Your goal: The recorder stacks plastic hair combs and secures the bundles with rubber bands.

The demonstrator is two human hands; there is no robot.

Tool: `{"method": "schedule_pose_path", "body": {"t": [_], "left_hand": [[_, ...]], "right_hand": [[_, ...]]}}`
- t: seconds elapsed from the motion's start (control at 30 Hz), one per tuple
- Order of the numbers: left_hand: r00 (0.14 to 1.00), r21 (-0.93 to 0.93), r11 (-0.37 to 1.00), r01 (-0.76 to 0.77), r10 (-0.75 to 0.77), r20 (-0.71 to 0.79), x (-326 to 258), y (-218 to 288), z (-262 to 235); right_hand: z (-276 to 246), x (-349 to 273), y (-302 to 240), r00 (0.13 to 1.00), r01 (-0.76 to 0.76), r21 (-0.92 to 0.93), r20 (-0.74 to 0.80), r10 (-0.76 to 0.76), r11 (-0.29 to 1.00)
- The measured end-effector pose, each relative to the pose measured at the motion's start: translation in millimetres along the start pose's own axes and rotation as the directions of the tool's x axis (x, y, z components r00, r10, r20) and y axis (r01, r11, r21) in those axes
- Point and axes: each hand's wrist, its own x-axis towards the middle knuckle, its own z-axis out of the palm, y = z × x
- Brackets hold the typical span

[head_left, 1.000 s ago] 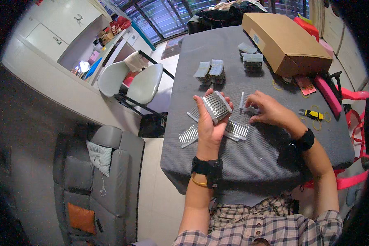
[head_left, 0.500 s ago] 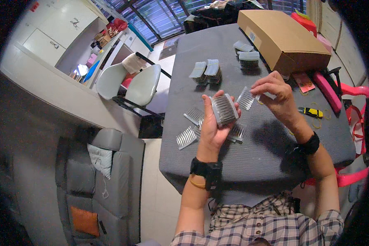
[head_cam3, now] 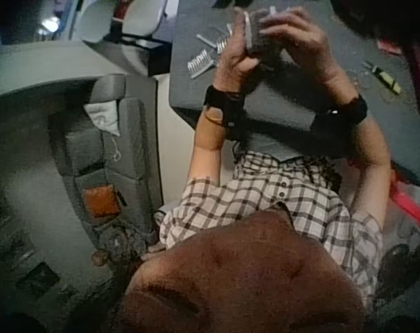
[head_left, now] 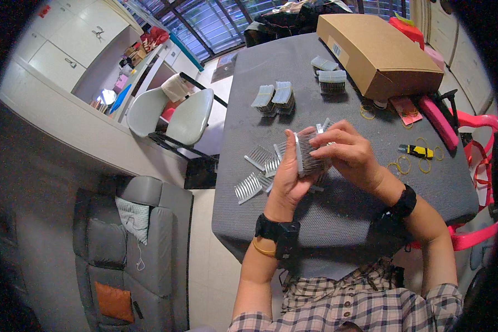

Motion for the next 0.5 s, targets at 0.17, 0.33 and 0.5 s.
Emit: {"method": "schedule_pose_path", "body": {"t": [0.17, 0.33, 0.5], "left_hand": [[0.998, 0.038, 0.998, -0.050, 0.051, -0.042, -2, -1, 6], [0.976, 0.054, 0.979, -0.195, 0.200, -0.086, -2, 4, -3], [0.974, 0.014, 0.981, -0.196, 0.196, -0.113, 0, 5, -5]], "right_hand": [[-6, 0, 0, 0.994, 0.003, -0.042, 0.112, 0.001, 0.999], [-10, 0, 23, 0.974, -0.228, 0.067, 0.029, 0.227, 0.971], [-8, -15, 45, 0.924, -0.309, -0.124, 0.196, 0.328, 0.943]]}}
